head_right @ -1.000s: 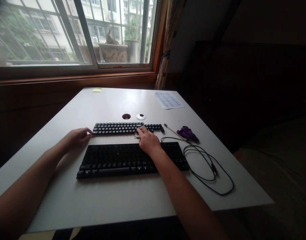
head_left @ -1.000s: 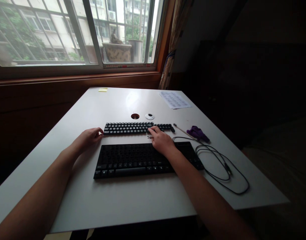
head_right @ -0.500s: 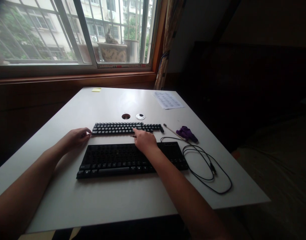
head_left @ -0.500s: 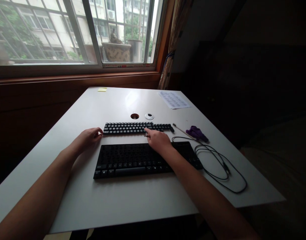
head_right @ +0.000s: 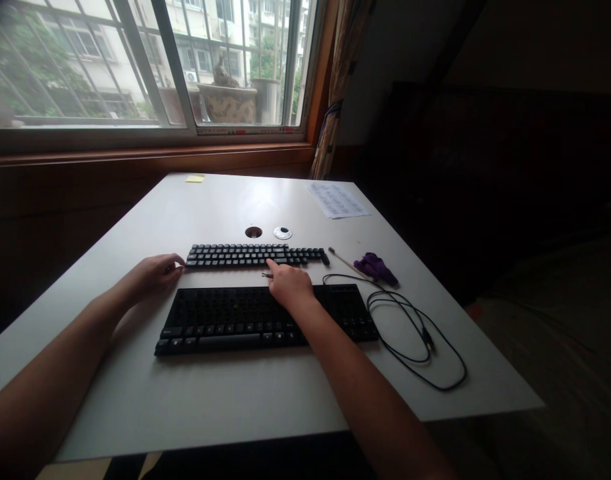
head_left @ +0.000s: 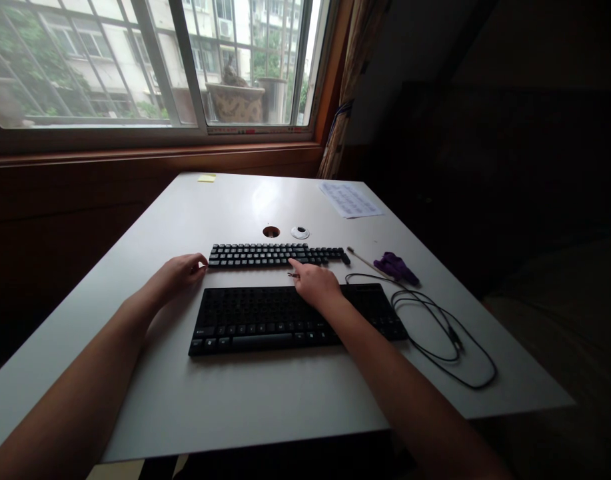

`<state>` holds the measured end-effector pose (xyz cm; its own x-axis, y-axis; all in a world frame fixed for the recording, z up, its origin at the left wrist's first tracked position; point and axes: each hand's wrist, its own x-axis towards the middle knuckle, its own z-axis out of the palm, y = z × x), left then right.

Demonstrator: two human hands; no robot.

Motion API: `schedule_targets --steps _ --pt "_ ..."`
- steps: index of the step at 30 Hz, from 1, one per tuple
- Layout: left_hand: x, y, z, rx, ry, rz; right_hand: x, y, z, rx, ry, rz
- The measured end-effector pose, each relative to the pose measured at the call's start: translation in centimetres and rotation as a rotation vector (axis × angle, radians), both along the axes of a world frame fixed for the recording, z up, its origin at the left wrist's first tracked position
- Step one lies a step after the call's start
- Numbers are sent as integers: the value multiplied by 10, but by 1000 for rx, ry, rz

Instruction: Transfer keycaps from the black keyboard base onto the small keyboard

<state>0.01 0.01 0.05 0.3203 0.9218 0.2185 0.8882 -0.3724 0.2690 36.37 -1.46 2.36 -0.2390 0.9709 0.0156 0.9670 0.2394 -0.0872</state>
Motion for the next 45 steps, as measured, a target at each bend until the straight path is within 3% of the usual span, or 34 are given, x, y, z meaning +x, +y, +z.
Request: schedule_targets --steps 14,31,45 --pt "5 -4 7 0 10 8 1 -1 0 6 -6 -6" --pt "2 -1 3 -9 18 12 0 4 -1 -13 -58 92" --pt "0 0 2 -8 9 2 -1 4 2 -44 -51 76"
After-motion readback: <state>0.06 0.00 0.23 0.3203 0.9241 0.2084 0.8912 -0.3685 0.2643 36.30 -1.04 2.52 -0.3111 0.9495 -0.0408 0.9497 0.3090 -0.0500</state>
